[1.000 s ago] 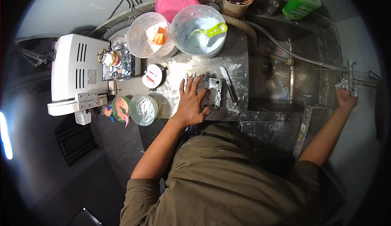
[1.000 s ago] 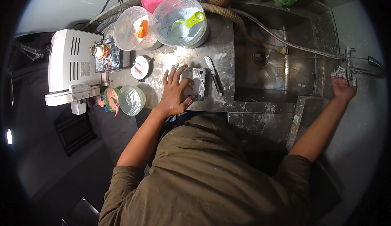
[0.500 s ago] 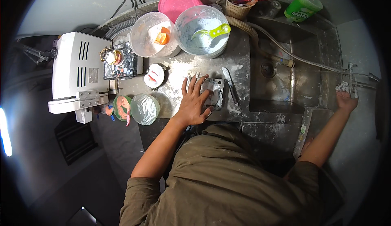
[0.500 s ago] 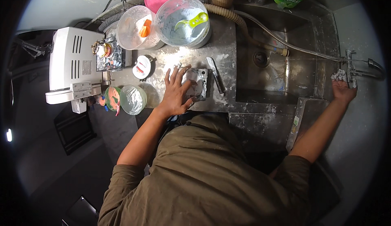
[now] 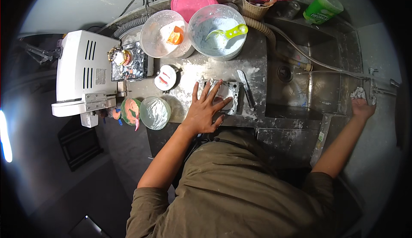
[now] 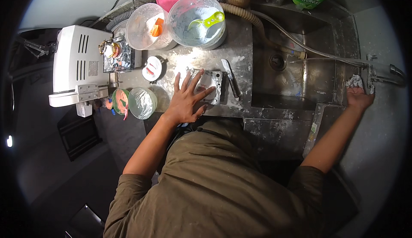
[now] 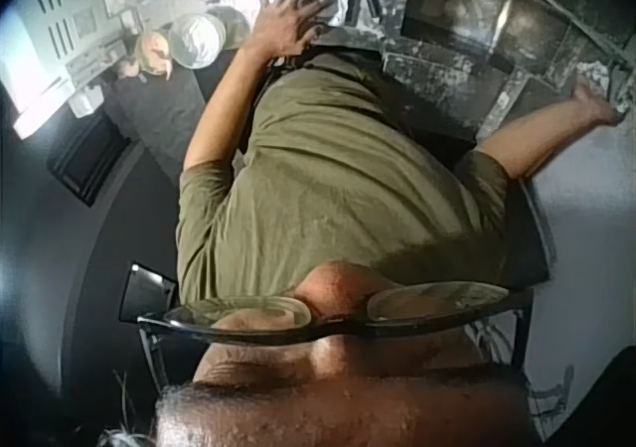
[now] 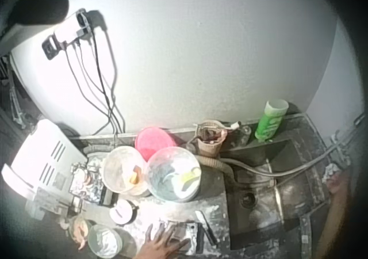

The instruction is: The person applies a white substance to the inside of a metal dental flask, positions a dental model within the substance, and uses a small tool to smooth the material around the model before rinsing the flask under a tap.

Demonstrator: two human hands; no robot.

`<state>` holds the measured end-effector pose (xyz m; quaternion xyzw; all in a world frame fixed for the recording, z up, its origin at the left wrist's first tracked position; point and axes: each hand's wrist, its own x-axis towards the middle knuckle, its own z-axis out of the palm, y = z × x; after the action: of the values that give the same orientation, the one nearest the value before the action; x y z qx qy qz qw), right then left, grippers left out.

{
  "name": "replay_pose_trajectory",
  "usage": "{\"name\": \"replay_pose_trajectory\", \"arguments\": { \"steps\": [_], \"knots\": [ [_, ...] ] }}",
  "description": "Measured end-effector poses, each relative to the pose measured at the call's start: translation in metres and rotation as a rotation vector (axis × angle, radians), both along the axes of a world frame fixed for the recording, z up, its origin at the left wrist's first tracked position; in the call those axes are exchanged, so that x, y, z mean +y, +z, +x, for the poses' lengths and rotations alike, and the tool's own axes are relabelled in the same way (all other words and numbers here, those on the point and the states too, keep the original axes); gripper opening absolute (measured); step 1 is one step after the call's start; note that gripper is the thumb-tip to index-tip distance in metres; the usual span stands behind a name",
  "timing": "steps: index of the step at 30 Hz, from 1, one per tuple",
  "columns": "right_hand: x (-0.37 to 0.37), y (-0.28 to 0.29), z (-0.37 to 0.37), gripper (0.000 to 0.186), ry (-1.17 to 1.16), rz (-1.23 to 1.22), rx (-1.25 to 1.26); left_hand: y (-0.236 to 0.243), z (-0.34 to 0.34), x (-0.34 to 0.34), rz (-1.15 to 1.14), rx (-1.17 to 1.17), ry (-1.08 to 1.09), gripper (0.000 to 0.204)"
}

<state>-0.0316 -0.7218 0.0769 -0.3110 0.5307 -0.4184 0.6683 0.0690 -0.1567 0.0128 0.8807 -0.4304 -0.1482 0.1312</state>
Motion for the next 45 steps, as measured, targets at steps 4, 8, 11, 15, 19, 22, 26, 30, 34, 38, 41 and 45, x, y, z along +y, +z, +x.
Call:
{"name": "replay_pose_trajectory", "arguments": {
  "steps": [4, 8, 11, 15, 19, 22, 26, 30, 34, 38, 41, 45],
  "knots": [
    [0.005, -0.003, 0.000, 0.061, 0.002, 0.018, 0.015, 0.003, -0.005, -0.001, 0.025, 0.004, 0.005, 0.076],
    [0.012, -0.008, 0.000, 0.061, 0.055, -0.006, 0.006, 0.003, -0.009, 0.001, 0.066, 0.001, 0.006, 0.081],
    [-0.030, -0.052, -0.013, 0.062, 0.293, 0.081, -0.049, 0.002, -0.010, 0.000, 0.057, 0.000, 0.003, 0.082],
    [-0.017, -0.079, 0.017, 0.055, 0.584, 0.218, -0.274, 0.001, -0.011, 0.001, 0.062, 0.013, 0.006, 0.082],
    [0.037, -0.078, 0.080, 0.038, 0.459, 0.157, -0.180, 0.005, -0.013, 0.003, 0.074, 0.000, 0.003, 0.079],
    [0.014, -0.167, 0.087, 0.023, 0.650, 0.326, -0.334, 0.008, -0.013, 0.004, 0.062, 0.006, -0.036, 0.076],
    [0.061, -0.223, 0.093, 0.016, 0.298, 0.438, -0.087, 0.009, -0.013, 0.007, 0.001, 0.039, -0.049, 0.076],
    [0.062, -0.263, 0.076, 0.021, 0.603, 0.623, -0.390, 0.011, -0.012, -0.004, 0.016, 0.067, -0.093, 0.088],
    [0.064, -0.268, 0.093, 0.022, 0.369, 0.526, -0.143, 0.005, -0.017, -0.004, 0.038, 0.104, -0.075, 0.092],
    [0.069, -0.258, 0.100, 0.021, 0.424, 0.368, 0.052, 0.008, -0.021, 0.008, 0.039, 0.085, -0.164, 0.091],
    [0.059, -0.256, 0.102, 0.021, 0.323, 0.414, -0.023, 0.005, -0.015, 0.022, -0.034, 0.081, -0.222, 0.091],
    [0.045, -0.249, 0.093, 0.024, 0.317, 0.381, -0.080, -0.012, -0.003, 0.029, -0.347, 0.234, 0.144, 0.088]
  ]
}}
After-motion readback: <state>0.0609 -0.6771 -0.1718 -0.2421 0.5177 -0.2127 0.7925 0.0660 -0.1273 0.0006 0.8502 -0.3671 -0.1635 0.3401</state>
